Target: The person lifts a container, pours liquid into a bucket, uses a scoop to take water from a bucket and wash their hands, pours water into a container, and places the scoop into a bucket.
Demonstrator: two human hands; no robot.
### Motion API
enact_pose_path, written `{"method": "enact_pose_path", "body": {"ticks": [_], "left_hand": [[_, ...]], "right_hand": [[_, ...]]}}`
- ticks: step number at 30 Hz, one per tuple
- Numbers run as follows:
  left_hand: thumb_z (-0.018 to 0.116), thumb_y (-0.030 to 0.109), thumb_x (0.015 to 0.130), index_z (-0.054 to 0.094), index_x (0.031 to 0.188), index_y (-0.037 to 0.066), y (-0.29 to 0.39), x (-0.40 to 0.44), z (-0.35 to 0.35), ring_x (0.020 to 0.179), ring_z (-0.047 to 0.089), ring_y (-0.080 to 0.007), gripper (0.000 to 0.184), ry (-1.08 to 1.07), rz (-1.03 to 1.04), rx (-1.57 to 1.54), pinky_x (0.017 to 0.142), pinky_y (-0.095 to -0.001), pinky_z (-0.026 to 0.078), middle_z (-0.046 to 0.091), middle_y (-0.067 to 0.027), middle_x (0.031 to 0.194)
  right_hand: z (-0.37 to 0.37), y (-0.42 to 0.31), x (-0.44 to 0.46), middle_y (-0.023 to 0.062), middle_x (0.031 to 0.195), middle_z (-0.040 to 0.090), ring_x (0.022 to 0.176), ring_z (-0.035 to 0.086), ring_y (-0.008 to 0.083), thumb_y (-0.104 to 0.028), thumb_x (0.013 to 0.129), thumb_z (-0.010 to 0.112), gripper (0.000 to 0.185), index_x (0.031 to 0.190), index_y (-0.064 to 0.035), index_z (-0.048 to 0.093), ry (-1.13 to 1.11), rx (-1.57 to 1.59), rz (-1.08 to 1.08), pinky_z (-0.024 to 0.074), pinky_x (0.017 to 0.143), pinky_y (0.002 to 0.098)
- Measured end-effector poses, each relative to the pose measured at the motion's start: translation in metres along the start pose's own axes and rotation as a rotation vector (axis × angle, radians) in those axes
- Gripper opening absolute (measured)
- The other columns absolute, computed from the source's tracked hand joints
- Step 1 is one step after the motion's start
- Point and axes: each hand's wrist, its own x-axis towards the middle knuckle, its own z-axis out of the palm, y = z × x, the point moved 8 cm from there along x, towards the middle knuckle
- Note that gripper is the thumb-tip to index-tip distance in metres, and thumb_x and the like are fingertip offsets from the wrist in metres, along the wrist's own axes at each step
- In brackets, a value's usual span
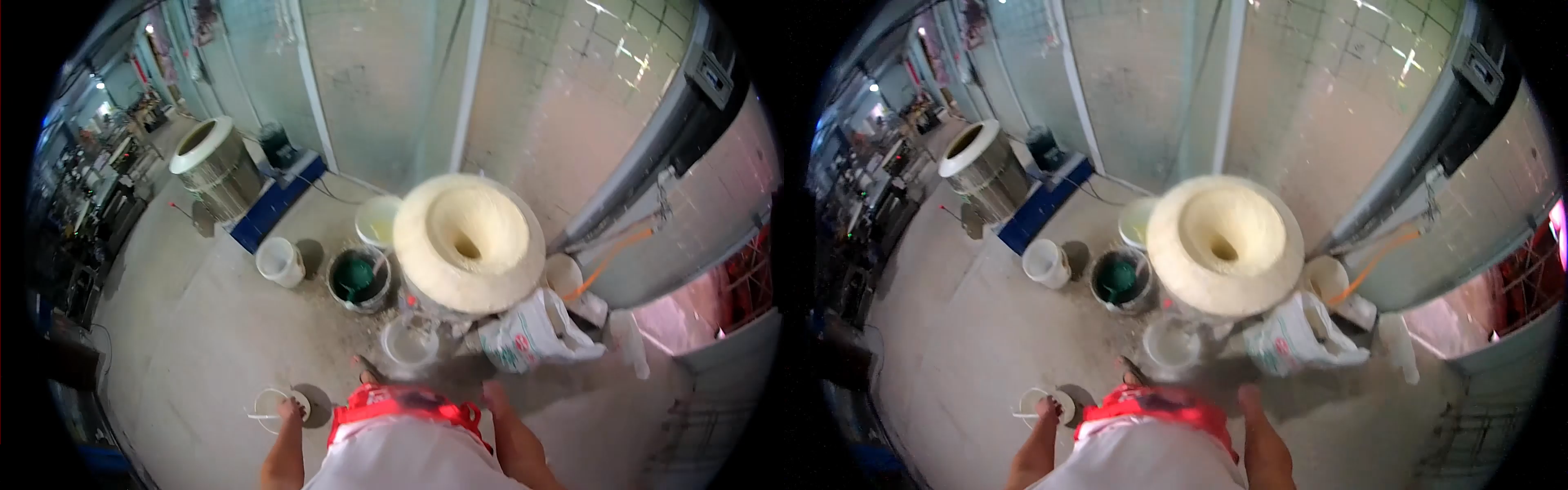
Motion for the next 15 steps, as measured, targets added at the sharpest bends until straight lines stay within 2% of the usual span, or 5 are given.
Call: {"method": "enact_pose_path", "body": {"ticks": [3, 5, 10, 13, 15], "left_hand": [[0.050, 0.014, 0.076, 0.049, 0.081, 0.005, 0.006, -0.014, -0.002, 0.045, 0.049, -0.0195, 0.010, 0.047, 0.004, 0.021, 0.033, -0.0285, 0.037, 0.048, -0.0066, 0.062], [0.048, 0.008, 0.075, 0.044, 0.087, 0.007, 0.002, -0.004, -0.006, 0.040, 0.046, -0.0199, 0.013, 0.068, -0.011, 0.072, 0.031, -0.0304, 0.033, 0.048, -0.0075, 0.059], [0.046, 0.004, 0.073, 0.049, 0.080, 0.000, -0.003, 0.015, -0.005, 0.040, 0.047, -0.0202, 0.009, 0.040, 0.064, 0.016, 0.031, -0.0302, 0.035, 0.048, -0.0093, 0.056], [0.046, 0.006, 0.072, 0.051, 0.079, -0.001, -0.005, 0.021, -0.008, 0.040, 0.048, -0.0201, 0.011, 0.112, 0.077, 0.104, 0.032, -0.0300, 0.036, 0.049, -0.0102, 0.054], [0.049, 0.010, 0.075, 0.048, 0.085, 0.004, -0.002, 0.011, -0.004, 0.044, 0.049, -0.0194, 0.012, 0.053, 0.048, 0.111, 0.034, -0.0293, 0.036, 0.050, -0.0084, 0.061]], "right_hand": [[0.015, 0.032, -0.003, 0.0056, 0.053, 0.048, 0.046, 0.047, 0.0182, -0.026, 0.074, 0.052, 0.020, 0.067, -0.0070, 0.053, 0.014, 0.169, -0.073, 0.0375, 0.041, 0.0343], [0.015, 0.030, -0.001, 0.0042, 0.056, 0.050, 0.050, 0.049, 0.0169, -0.025, 0.073, 0.054, 0.017, 0.071, -0.0078, 0.053, -0.047, 0.260, -0.111, 0.0393, 0.042, 0.0332], [-0.002, 0.008, 0.014, 0.0075, 0.055, 0.049, 0.050, 0.050, 0.0195, -0.024, 0.074, 0.052, 0.019, 0.067, -0.0056, 0.052, -0.074, 0.169, 0.069, 0.0389, 0.042, 0.0341], [-0.002, 0.010, 0.019, 0.0095, 0.054, 0.048, 0.049, 0.051, 0.0210, -0.023, 0.074, 0.051, 0.021, 0.064, -0.0043, 0.052, -0.065, 0.168, 0.109, 0.0387, 0.041, 0.0346], [0.004, 0.026, 0.020, 0.0109, 0.053, 0.048, 0.049, 0.051, 0.0220, -0.022, 0.075, 0.050, 0.022, 0.063, -0.0034, 0.051, -0.053, 0.159, 0.108, 0.0385, 0.041, 0.0349]]}}
